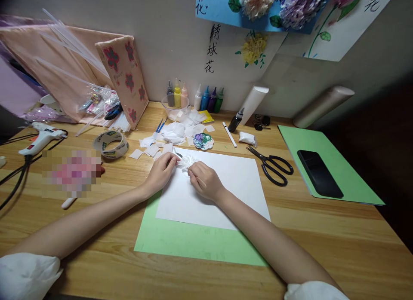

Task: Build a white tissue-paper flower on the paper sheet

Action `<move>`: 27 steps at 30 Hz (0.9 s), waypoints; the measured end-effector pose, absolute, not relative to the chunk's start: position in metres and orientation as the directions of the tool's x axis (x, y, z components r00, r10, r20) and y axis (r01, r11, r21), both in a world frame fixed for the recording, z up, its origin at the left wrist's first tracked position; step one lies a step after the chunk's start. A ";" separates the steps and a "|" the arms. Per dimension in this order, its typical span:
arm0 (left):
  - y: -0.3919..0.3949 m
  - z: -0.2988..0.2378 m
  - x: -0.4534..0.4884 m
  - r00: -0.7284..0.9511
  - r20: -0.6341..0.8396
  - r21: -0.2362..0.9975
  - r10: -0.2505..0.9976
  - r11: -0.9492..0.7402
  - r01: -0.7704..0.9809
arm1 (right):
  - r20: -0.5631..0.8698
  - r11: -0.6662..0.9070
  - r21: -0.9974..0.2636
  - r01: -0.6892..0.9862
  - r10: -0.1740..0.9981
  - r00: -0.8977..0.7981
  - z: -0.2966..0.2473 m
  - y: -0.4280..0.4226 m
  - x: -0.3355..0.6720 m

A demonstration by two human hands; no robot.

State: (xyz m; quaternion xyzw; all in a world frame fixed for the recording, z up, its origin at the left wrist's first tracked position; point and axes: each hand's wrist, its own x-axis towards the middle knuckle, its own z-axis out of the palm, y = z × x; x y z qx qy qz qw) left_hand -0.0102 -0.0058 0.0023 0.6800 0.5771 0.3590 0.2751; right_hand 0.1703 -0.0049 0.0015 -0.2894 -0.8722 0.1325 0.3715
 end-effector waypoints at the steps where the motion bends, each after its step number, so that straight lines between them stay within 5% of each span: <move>1: -0.006 0.002 -0.010 0.077 0.171 0.789 0.982 -0.183 0.587 | 0.570 0.797 -0.439 0.414 0.604 -0.557 0.002 -0.005 0.170; 19: -0.003 0.005 -0.014 0.084 0.223 0.769 0.971 -0.228 0.597 | 0.539 0.712 -0.536 0.454 0.702 -0.465 -0.001 -0.003 0.170; 27: 0.022 0.018 -0.042 0.071 0.366 0.345 0.928 -0.206 0.916 | 0.661 0.772 -0.547 0.324 0.636 -0.398 0.000 -0.008 0.177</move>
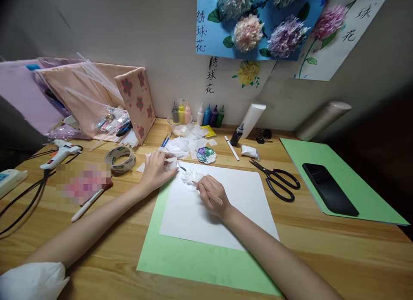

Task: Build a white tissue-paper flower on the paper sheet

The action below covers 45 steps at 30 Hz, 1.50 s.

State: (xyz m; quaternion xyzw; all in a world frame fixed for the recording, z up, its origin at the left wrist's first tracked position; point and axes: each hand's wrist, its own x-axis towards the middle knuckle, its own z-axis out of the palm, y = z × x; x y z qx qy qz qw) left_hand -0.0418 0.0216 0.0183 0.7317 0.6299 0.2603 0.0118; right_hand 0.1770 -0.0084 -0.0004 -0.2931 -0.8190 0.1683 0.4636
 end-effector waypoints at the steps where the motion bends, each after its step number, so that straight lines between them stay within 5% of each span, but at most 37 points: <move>1: 0.023 0.017 -0.043 0.084 0.350 0.313 0.933 -0.201 0.928 | 0.662 0.773 -0.548 0.319 0.634 -0.399 -0.001 -0.008 0.177; 6: 0.025 0.010 -0.043 0.130 0.324 0.247 0.937 -0.217 0.945 | 0.650 0.762 -0.567 0.313 0.648 -0.397 -0.004 -0.007 0.177; 12: 0.028 0.009 -0.046 0.082 0.367 0.315 0.926 -0.207 0.926 | 0.657 0.751 -0.595 0.287 0.660 -0.365 -0.001 -0.010 0.177; 17: 0.021 0.029 -0.042 0.072 0.443 0.445 0.894 -0.289 0.848 | 0.633 0.665 -0.699 0.262 0.746 -0.206 -0.002 -0.009 0.182; 21: 0.002 0.046 -0.021 0.394 0.305 0.694 0.867 -0.486 0.532 | 0.560 0.555 -0.817 0.156 0.829 -0.013 -0.005 -0.004 0.188; 24: -0.010 0.041 -0.003 0.523 0.161 0.839 0.837 -0.395 0.373 | 0.531 0.526 -0.847 0.078 0.844 0.080 -0.005 -0.002 0.188; 28: -0.016 0.023 0.010 0.460 0.175 0.730 0.870 -0.428 0.533 | 0.549 0.542 -0.835 0.094 0.833 0.070 -0.007 -0.002 0.191; 34: -0.015 0.014 0.014 0.416 0.307 0.480 0.856 -0.517 0.709 | 0.702 0.739 -0.633 0.228 0.673 -0.234 -0.009 -0.003 0.199; 45: -0.012 0.010 0.017 0.409 0.335 0.545 0.848 -0.529 0.650 | 0.743 0.838 -0.402 0.368 0.534 -0.404 0.002 -0.004 0.194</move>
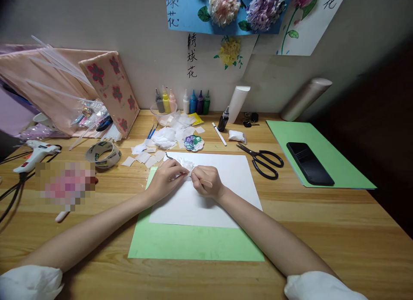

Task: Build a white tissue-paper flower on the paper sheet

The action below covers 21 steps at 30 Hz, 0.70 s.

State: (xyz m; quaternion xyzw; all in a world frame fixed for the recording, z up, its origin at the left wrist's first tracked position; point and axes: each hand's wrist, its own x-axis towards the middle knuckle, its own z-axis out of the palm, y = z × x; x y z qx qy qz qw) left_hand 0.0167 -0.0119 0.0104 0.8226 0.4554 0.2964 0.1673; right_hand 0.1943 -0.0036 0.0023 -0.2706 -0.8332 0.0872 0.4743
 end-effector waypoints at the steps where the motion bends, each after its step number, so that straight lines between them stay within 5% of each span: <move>1: -0.012 0.010 0.017 0.409 0.333 0.555 0.850 -0.527 0.644 | 0.731 0.833 -0.399 0.383 0.541 -0.415 0.002 -0.003 0.194; 21: -0.010 0.011 0.015 0.188 0.351 0.717 0.917 -0.392 0.577 | 0.607 0.714 -0.482 0.507 0.690 -0.394 0.000 0.001 0.190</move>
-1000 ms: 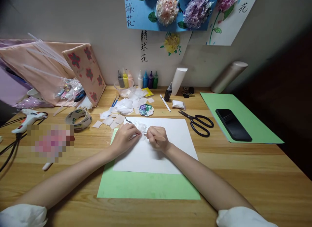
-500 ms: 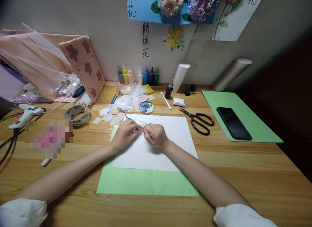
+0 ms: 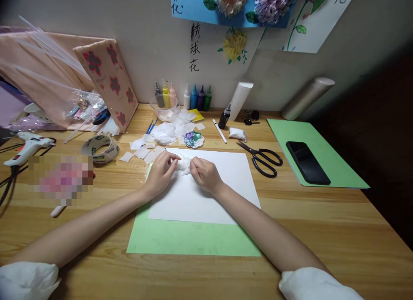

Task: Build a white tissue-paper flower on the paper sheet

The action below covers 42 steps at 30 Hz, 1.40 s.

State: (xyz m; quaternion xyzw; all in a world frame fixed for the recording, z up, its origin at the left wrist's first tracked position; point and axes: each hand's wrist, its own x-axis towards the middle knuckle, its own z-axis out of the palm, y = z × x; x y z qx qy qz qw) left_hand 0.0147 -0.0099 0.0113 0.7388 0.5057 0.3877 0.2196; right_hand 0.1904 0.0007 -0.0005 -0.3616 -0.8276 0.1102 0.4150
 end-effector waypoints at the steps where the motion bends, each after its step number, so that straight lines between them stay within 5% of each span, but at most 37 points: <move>1: -0.010 0.011 0.015 0.181 0.348 0.722 0.920 -0.386 0.574 | 0.595 0.704 -0.496 0.509 0.702 -0.392 -0.001 0.001 0.190; 42: -0.007 0.009 0.014 0.139 0.327 0.740 0.935 -0.345 0.577 | 0.516 0.691 -0.534 0.487 0.722 -0.460 0.001 0.003 0.188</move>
